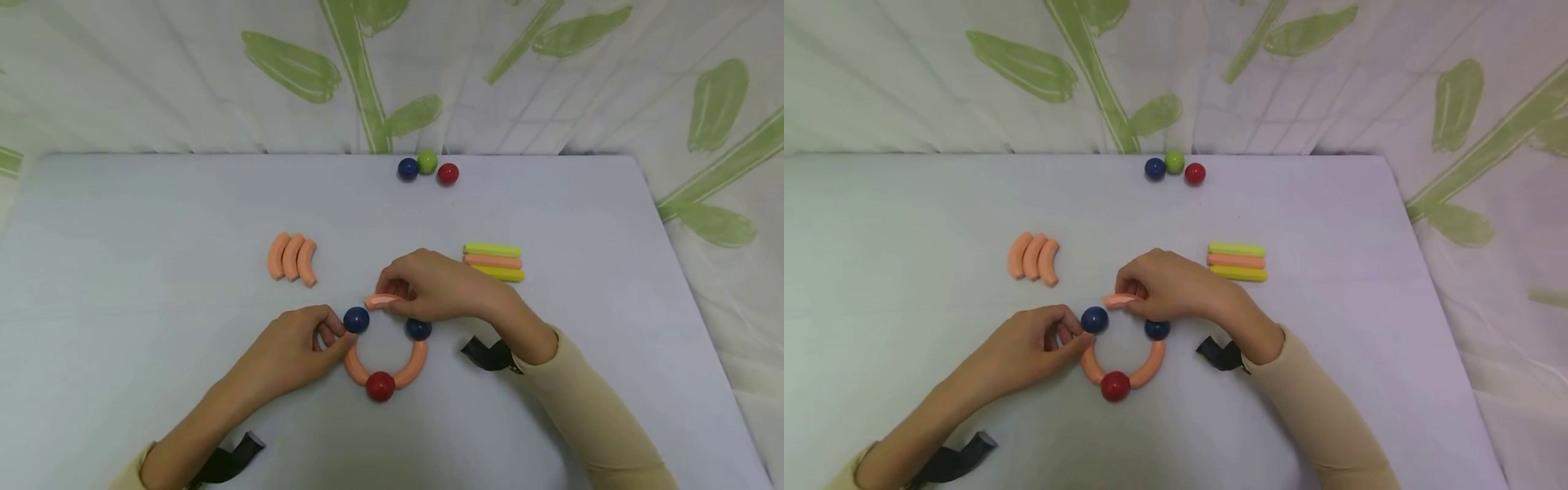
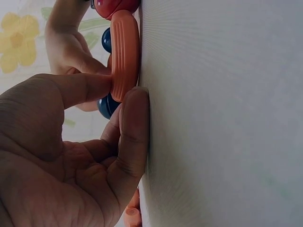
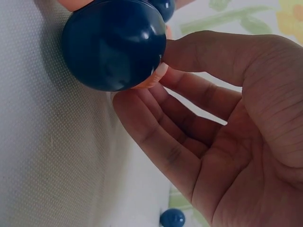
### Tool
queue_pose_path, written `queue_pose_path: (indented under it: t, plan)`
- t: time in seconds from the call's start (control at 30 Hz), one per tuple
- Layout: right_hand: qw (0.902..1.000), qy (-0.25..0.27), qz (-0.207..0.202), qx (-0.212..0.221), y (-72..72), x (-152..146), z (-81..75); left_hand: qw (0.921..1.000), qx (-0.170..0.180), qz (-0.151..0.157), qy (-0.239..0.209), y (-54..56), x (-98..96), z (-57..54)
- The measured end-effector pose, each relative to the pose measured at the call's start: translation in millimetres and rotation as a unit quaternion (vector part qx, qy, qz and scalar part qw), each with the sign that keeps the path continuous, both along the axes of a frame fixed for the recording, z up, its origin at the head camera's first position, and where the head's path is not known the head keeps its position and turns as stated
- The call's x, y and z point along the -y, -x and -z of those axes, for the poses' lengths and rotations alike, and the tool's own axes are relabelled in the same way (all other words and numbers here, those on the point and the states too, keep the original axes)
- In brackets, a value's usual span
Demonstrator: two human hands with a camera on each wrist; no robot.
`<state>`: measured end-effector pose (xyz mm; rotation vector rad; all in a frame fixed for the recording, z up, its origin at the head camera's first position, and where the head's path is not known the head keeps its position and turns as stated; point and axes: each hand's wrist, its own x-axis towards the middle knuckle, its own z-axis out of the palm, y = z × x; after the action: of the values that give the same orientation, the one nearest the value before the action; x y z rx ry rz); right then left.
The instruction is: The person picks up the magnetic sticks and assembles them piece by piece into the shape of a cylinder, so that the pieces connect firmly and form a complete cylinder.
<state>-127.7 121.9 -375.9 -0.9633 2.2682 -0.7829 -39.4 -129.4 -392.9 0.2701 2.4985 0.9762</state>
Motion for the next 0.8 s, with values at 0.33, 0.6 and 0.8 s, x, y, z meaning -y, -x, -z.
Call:
queue_pose_path:
  t: [0.33,0.6,0.8]
  plan:
    - [0.9999,0.003,-0.009,0.004,0.3,-0.1,-0.9,1.0,0.002,-0.002,-0.002,-0.2,0.6,-1.4]
    - [0.9998,0.012,-0.017,0.002,-0.5,-1.8,0.9,0.9999,0.0,-0.003,0.012,-1.0,-0.6,2.3]
    - [0.9998,0.006,-0.017,0.001,1.1,-2.7,2.6,0.9999,0.002,-0.009,0.01,-0.7,-0.6,2.1]
